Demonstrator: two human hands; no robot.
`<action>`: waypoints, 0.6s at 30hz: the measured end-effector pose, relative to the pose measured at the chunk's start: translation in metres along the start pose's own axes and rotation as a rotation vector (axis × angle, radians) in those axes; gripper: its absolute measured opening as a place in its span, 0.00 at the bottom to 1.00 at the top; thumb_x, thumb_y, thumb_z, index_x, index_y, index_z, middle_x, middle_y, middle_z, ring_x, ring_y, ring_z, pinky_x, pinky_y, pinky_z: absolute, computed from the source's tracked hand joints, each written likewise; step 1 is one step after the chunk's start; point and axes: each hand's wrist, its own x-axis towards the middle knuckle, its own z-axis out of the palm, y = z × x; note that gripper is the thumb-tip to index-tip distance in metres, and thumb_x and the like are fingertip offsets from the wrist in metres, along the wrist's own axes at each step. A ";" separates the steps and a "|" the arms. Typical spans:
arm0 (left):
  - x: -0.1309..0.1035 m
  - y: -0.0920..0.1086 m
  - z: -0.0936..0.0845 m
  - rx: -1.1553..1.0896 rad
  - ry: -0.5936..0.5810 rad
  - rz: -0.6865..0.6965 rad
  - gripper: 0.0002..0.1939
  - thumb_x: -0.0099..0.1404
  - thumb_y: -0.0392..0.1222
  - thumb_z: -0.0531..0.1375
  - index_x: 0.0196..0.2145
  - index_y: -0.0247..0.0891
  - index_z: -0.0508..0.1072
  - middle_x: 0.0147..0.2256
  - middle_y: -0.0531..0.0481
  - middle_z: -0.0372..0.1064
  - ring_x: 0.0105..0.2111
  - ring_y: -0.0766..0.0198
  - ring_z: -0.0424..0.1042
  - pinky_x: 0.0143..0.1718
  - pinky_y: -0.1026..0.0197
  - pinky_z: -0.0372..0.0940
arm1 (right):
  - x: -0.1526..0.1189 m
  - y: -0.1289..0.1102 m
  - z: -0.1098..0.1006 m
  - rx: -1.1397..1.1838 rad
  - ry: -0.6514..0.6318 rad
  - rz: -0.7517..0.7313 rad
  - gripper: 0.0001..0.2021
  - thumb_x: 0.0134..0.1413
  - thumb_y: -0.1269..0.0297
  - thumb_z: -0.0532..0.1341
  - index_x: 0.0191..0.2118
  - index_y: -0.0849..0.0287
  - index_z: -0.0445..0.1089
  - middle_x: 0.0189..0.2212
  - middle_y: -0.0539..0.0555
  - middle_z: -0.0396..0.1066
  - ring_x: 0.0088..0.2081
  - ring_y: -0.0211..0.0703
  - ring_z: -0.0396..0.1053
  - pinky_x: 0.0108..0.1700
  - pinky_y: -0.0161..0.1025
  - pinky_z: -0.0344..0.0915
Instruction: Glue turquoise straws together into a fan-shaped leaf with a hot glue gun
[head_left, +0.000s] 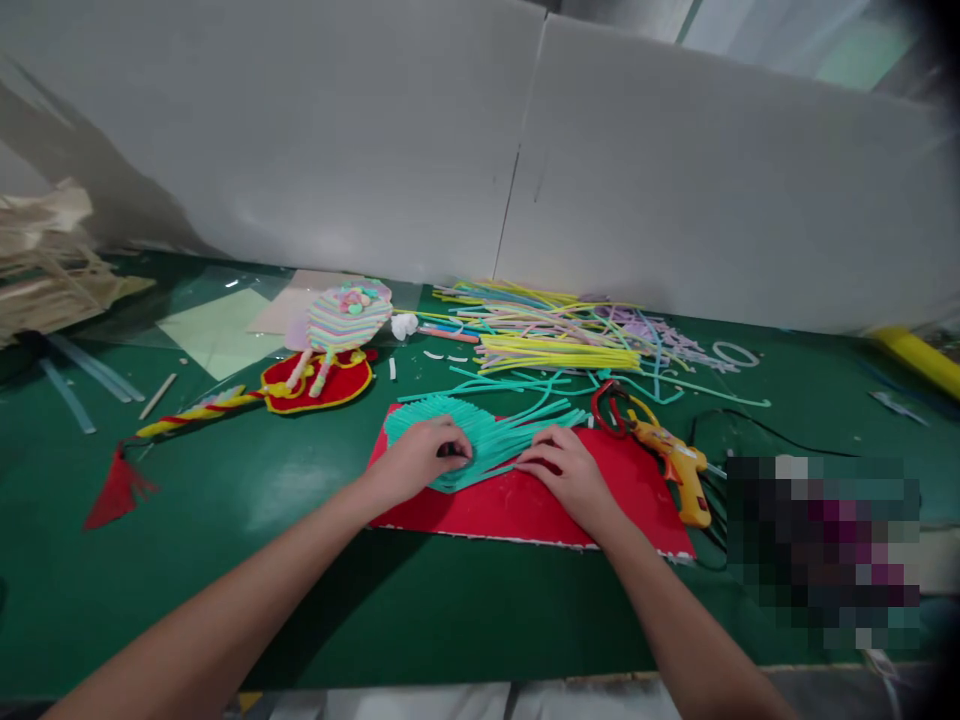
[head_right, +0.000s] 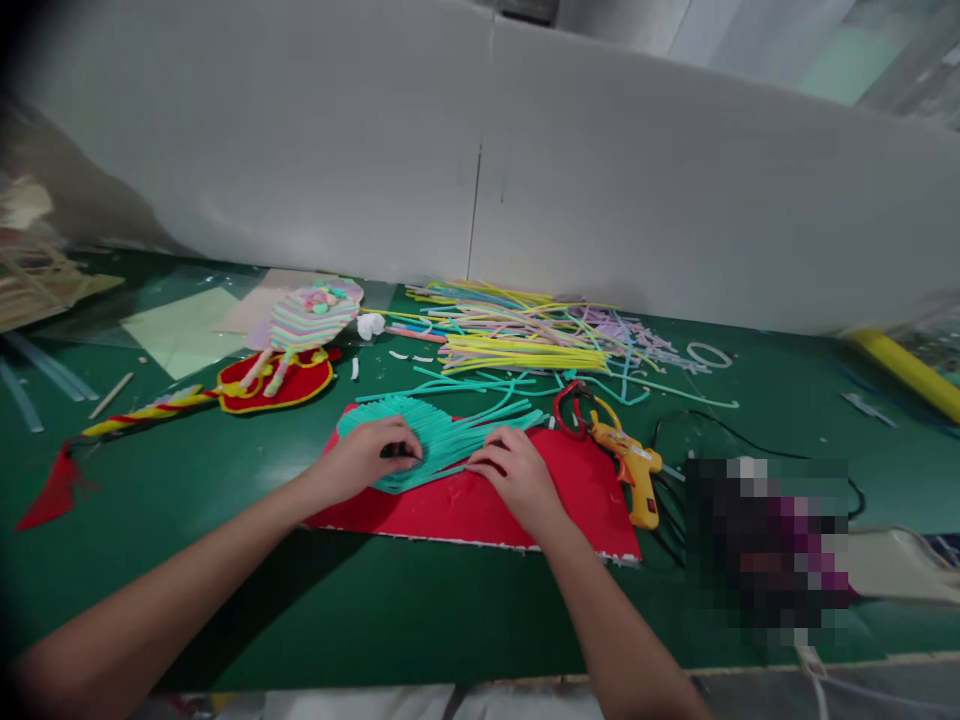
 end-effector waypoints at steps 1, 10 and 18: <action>-0.001 -0.003 0.001 -0.025 0.004 0.000 0.03 0.57 0.34 0.60 0.30 0.37 0.74 0.31 0.51 0.66 0.30 0.67 0.67 0.32 0.65 0.60 | 0.000 0.001 0.000 0.017 -0.010 0.000 0.08 0.56 0.61 0.59 0.31 0.55 0.74 0.32 0.53 0.67 0.38 0.41 0.64 0.41 0.39 0.64; -0.004 -0.013 0.004 -0.080 0.001 0.083 0.04 0.61 0.35 0.59 0.31 0.38 0.74 0.33 0.50 0.67 0.35 0.66 0.67 0.34 0.65 0.59 | 0.006 0.005 0.002 0.023 -0.014 -0.005 0.06 0.56 0.64 0.59 0.32 0.55 0.73 0.33 0.53 0.67 0.39 0.41 0.65 0.42 0.40 0.62; -0.006 -0.013 0.005 -0.073 0.003 0.119 0.05 0.63 0.37 0.57 0.32 0.38 0.74 0.34 0.50 0.67 0.36 0.65 0.67 0.36 0.64 0.60 | 0.006 0.001 0.001 0.061 -0.025 0.041 0.05 0.56 0.64 0.60 0.33 0.55 0.73 0.32 0.52 0.69 0.38 0.41 0.66 0.41 0.39 0.63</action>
